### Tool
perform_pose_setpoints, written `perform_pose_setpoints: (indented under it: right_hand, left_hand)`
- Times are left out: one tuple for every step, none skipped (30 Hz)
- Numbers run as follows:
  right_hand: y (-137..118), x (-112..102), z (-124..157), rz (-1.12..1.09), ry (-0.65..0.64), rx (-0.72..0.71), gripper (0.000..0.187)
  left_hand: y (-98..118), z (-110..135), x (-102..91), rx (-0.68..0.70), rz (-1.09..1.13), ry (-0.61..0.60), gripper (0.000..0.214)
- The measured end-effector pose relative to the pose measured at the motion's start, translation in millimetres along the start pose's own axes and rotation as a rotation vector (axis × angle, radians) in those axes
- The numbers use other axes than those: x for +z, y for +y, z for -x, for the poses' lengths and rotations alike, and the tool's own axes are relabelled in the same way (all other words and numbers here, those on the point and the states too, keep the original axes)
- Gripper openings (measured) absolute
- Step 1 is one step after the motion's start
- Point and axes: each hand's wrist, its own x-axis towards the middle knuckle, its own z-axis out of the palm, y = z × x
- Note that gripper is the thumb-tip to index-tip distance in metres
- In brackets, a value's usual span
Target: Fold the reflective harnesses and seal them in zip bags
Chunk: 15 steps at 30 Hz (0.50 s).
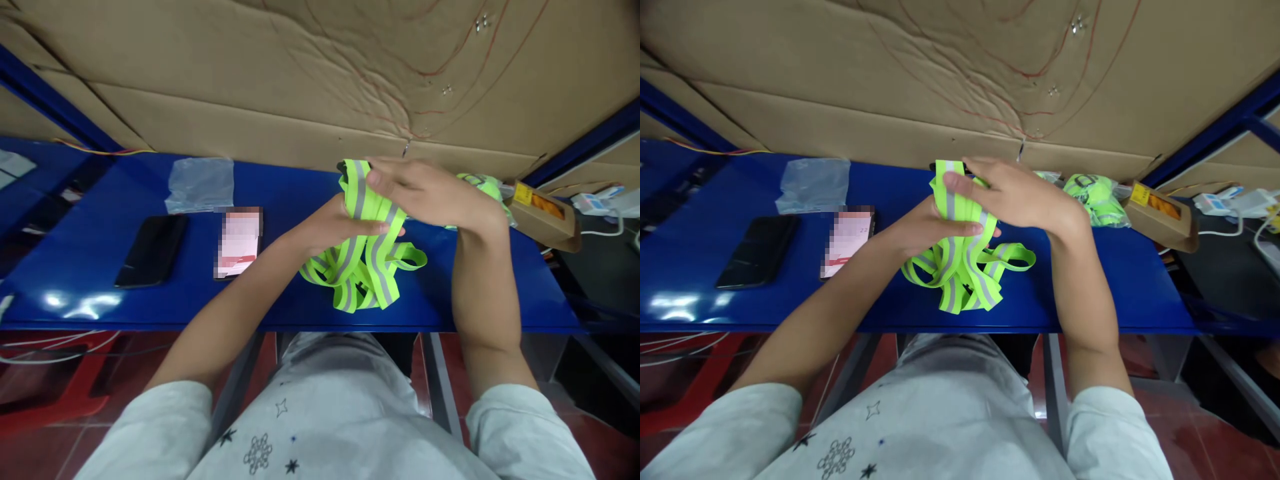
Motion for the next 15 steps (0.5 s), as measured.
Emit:
perform_pose_setpoints:
  right_hand:
    - [-3.8, 1.8, 1.2, 0.03, -0.032, 0.032, 0.057]
    - [-5.8, 3.8, 1.5, 0.05, -0.056, 0.055, 0.068]
    - [-6.0, 6.1, 1.1, 0.056, -0.071, 0.06, 0.076]
    - [-4.4, 8.3, -0.1, 0.048, -0.076, 0.048, 0.076]
    - [-1.6, 10.4, -1.6, 0.025, -0.068, 0.023, 0.069]
    - [1.8, 12.2, -3.3, -0.006, -0.051, -0.008, 0.059]
    - [5.0, 13.8, -5.0, -0.036, -0.034, -0.032, 0.049]
    - [7.6, 14.9, -6.4, -0.061, -0.023, -0.044, 0.042]
    - [9.0, 15.6, -7.4, -0.08, -0.014, -0.046, 0.038]
    - [9.1, 15.7, -7.9, -0.09, -0.003, -0.039, 0.036]
    - [7.8, 15.0, -8.1, -0.09, 0.018, -0.027, 0.034]
    - [5.5, 13.4, -7.7, -0.078, 0.046, -0.01, 0.032]
    - [2.3, 11.0, -6.9, -0.058, 0.07, 0.008, 0.029]
    - [-1.4, 7.7, -5.6, -0.038, 0.09, 0.026, 0.027]
    - [-5.2, 3.5, -3.8, -0.025, 0.101, 0.04, 0.025]
  left_hand:
    - [1.4, 0.9, -0.3, 0.013, -0.028, -0.011, 0.038]
    - [3.0, 2.0, -0.3, 0.026, -0.045, -0.021, 0.039]
    - [4.4, 3.0, 0.2, 0.032, -0.047, -0.03, 0.039]
    - [5.5, 3.7, 0.9, 0.026, -0.035, -0.035, 0.04]
    - [6.1, 4.1, 1.7, 0.009, -0.014, -0.037, 0.04]
    - [6.1, 3.9, 2.4, -0.018, 0.013, -0.04, 0.041]
    - [5.4, 3.2, 2.8, -0.05, 0.047, -0.042, 0.041]
    - [4.0, 2.1, 2.9, -0.08, 0.088, -0.046, 0.041]
    - [2.3, 0.6, 2.7, -0.105, 0.137, -0.056, 0.041]
    - [0.2, -0.9, 2.2, -0.121, 0.192, -0.071, 0.04]
    - [-1.8, -2.2, 1.7, -0.138, 0.249, -0.093, 0.039]
    - [-3.5, -2.9, 1.3, -0.155, 0.299, -0.118, 0.04]
    - [-4.8, -2.9, 1.3, -0.172, 0.334, -0.142, 0.042]
    - [-5.4, -2.1, 1.8, -0.189, 0.346, -0.159, 0.044]
    - [-5.2, -0.5, 2.7, -0.212, 0.334, -0.173, 0.048]
